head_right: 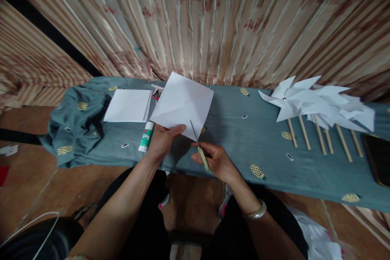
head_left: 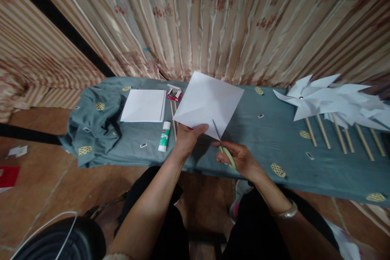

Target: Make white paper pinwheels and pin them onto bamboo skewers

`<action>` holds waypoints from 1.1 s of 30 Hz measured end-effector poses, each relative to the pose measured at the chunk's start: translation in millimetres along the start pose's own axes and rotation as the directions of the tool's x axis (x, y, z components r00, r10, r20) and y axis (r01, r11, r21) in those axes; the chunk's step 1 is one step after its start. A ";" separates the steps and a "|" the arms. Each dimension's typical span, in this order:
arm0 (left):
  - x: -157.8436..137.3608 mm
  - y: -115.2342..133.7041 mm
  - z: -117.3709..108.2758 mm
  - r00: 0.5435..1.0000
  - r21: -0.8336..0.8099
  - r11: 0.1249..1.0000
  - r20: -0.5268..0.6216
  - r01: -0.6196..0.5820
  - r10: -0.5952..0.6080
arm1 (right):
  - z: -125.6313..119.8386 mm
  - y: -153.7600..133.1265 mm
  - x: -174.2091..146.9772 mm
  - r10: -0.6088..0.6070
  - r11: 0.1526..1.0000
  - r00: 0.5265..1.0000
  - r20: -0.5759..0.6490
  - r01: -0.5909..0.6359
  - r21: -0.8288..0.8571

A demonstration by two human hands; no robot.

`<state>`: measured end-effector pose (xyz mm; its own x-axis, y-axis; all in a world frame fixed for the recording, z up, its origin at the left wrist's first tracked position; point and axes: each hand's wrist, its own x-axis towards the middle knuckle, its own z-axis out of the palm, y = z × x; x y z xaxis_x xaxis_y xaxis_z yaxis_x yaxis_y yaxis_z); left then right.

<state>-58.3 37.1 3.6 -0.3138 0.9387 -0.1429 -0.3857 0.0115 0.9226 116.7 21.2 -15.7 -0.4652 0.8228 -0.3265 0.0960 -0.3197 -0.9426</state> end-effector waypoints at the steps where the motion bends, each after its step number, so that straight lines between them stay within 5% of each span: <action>1: -0.7 0.1 0.4 1.000 0.006 1.000 0.003 0.003 -0.003 | -0.2 -0.6 -0.3 -0.005 1.000 1.000 0.002 0.005 -0.016; 33: -4.2 -5.8 5.0 0.996 -0.042 0.995 0.016 0.087 -0.086 | -3.6 -1.3 2.8 0.005 0.998 0.998 -0.055 -0.008 -0.064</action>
<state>-50.4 34.8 0.6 -0.2651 0.9397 -0.2160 -0.4476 0.0784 0.8908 118.5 25.6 -15.7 -0.4158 0.8457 -0.3344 0.1558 -0.2960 -0.9424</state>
